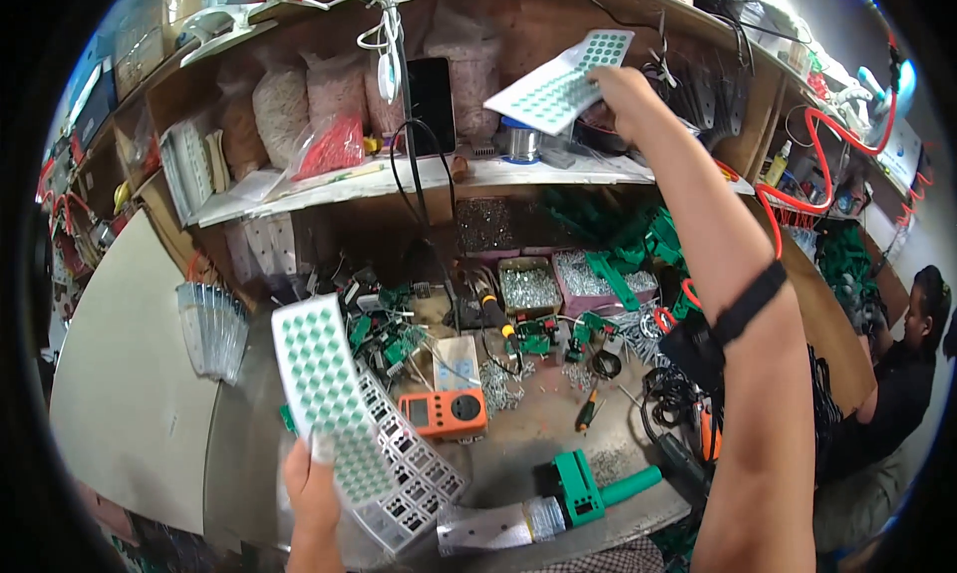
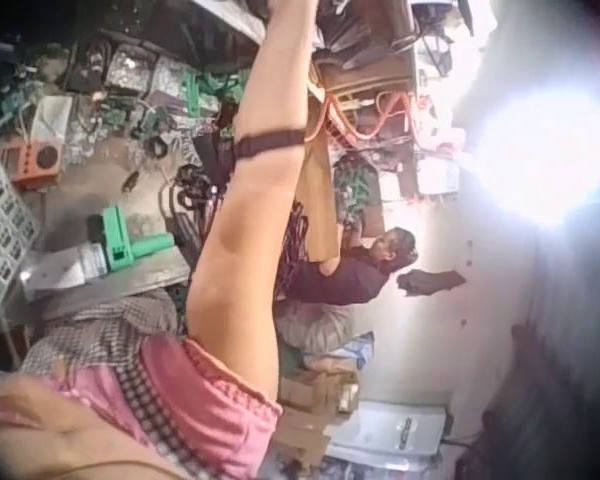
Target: Assembling the internal components and housing of a green handheld electronic device.
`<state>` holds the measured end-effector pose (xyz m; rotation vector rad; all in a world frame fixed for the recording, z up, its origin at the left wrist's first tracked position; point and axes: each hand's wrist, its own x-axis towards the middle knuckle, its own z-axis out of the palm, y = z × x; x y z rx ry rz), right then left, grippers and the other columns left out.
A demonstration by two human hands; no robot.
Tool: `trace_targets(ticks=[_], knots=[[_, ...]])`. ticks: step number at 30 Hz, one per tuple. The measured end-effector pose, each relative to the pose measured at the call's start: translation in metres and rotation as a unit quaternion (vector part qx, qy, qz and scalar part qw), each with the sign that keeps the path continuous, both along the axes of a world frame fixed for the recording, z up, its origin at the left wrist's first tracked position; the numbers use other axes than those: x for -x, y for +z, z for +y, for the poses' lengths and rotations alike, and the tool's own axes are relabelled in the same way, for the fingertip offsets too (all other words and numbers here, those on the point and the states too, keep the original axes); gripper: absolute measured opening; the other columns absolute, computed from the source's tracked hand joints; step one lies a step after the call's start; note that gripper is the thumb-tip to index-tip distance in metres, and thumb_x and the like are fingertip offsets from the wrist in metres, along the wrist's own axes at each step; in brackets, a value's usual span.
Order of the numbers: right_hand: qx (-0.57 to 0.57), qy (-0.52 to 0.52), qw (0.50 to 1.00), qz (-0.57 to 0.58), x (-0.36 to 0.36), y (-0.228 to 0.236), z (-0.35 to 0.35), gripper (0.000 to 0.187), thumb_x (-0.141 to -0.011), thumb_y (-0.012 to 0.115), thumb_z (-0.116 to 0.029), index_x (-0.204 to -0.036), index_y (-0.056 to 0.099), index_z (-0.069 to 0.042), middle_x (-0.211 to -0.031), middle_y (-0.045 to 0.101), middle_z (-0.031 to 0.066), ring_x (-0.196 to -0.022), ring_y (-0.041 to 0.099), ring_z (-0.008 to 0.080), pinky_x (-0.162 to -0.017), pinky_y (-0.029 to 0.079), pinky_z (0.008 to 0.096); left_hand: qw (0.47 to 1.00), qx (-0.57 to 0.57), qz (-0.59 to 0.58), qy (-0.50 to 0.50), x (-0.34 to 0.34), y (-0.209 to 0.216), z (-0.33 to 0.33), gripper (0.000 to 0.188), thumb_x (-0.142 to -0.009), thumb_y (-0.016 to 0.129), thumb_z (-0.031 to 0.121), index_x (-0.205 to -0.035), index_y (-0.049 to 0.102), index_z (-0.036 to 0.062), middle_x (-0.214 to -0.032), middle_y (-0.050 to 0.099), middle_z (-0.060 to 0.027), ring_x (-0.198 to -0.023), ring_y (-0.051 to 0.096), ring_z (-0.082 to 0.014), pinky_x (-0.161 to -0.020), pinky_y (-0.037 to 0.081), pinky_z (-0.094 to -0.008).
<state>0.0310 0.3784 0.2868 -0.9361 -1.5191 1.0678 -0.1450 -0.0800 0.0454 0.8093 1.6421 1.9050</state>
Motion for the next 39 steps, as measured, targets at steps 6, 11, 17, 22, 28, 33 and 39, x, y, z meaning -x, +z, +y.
trace_targets(ticks=[6, 11, 17, 22, 28, 33, 39], knots=[[0.027, -0.067, 0.997, 0.027, 0.064, 0.025, 0.119, 0.012, -0.096, 0.062, -0.014, -0.099, 0.060, -0.003, -0.078, 0.058, 0.0047, -0.059, 0.057, 0.0148, -0.045, 0.044, 0.0250, 0.990, 0.063, -0.041, 0.115, 0.022, -0.036, -0.034, 0.039, -0.103, 0.053, 0.010, -0.140, 0.051, -0.0031, -0.123, 0.066, -0.0115, -0.104, 0.064, -0.0201, -0.090, 0.050, -0.0319], [0.068, -0.044, 0.997, -0.016, 0.071, 0.032, 0.165, 0.031, -0.094, 0.069, -0.034, -0.107, 0.064, -0.007, -0.090, 0.067, 0.0066, -0.077, 0.067, 0.0169, -0.062, 0.059, 0.0265, 0.991, 0.063, -0.042, 0.114, 0.020, -0.063, -0.033, 0.039, -0.103, 0.052, 0.008, -0.139, 0.049, -0.0061, -0.126, 0.062, -0.0117, -0.109, 0.060, -0.0176, -0.093, 0.047, -0.0304], [-0.351, -0.183, 0.904, -0.163, 0.053, -0.001, 0.054, 0.056, -0.087, 0.068, -0.024, -0.134, 0.055, 0.004, -0.099, 0.071, 0.0154, -0.079, 0.068, 0.0166, -0.077, 0.055, 0.0281, 0.990, 0.123, -0.025, 0.065, 0.002, -0.028, -0.028, 0.031, -0.101, 0.054, 0.008, -0.130, 0.061, -0.0030, -0.129, 0.062, -0.0113, -0.115, 0.057, -0.0212, -0.100, 0.044, -0.0336], [-0.075, 0.331, 0.911, -0.236, -0.005, -0.113, -0.146, 0.069, -0.097, 0.064, -0.027, -0.152, 0.032, -0.002, -0.106, 0.070, 0.0125, -0.090, 0.066, 0.0179, -0.075, 0.053, 0.0274, 0.988, 0.051, 0.053, -0.137, -0.003, -0.032, -0.019, 0.056, -0.091, 0.060, -0.004, -0.143, 0.041, -0.0123, -0.134, 0.059, -0.0162, -0.122, 0.058, -0.0214, -0.103, 0.044, -0.0330], [0.217, 0.447, 0.868, 0.002, -0.056, -0.201, -0.282, 0.094, -0.086, 0.075, 0.000, -0.159, 0.016, -0.005, -0.096, 0.068, 0.0094, -0.091, 0.064, 0.0118, -0.081, 0.051, 0.0262, 0.965, 0.099, 0.065, -0.233, -0.022, -0.029, -0.037, 0.057, -0.087, 0.059, -0.005, -0.142, 0.045, -0.0099, -0.133, 0.060, -0.0182, -0.125, 0.056, -0.0219, -0.106, 0.043, -0.0359], [0.116, 0.370, 0.921, 0.033, -0.088, -0.224, -0.323, 0.093, -0.083, 0.074, 0.005, -0.158, 0.019, -0.004, -0.093, 0.067, 0.0072, -0.085, 0.061, 0.0095, -0.074, 0.051, 0.0229, 0.941, 0.168, 0.060, -0.287, -0.053, -0.008, -0.039, 0.059, -0.082, 0.059, 0.000, -0.140, 0.049, -0.0072, -0.131, 0.062, -0.0191, -0.124, 0.058, -0.0242, -0.107, 0.043, -0.0373], [0.153, 0.341, 0.926, 0.061, -0.112, -0.266, -0.327, 0.077, -0.089, 0.070, 0.001, -0.154, 0.029, -0.004, -0.092, 0.069, 0.0091, -0.088, 0.065, 0.0111, -0.079, 0.052, 0.0255, 0.904, 0.185, 0.255, -0.290, -0.088, -0.009, -0.009, 0.072, -0.085, 0.062, -0.003, -0.151, 0.034, -0.0025, -0.128, 0.063, -0.0213, -0.120, 0.059, -0.0229, -0.099, 0.048, -0.0367]])
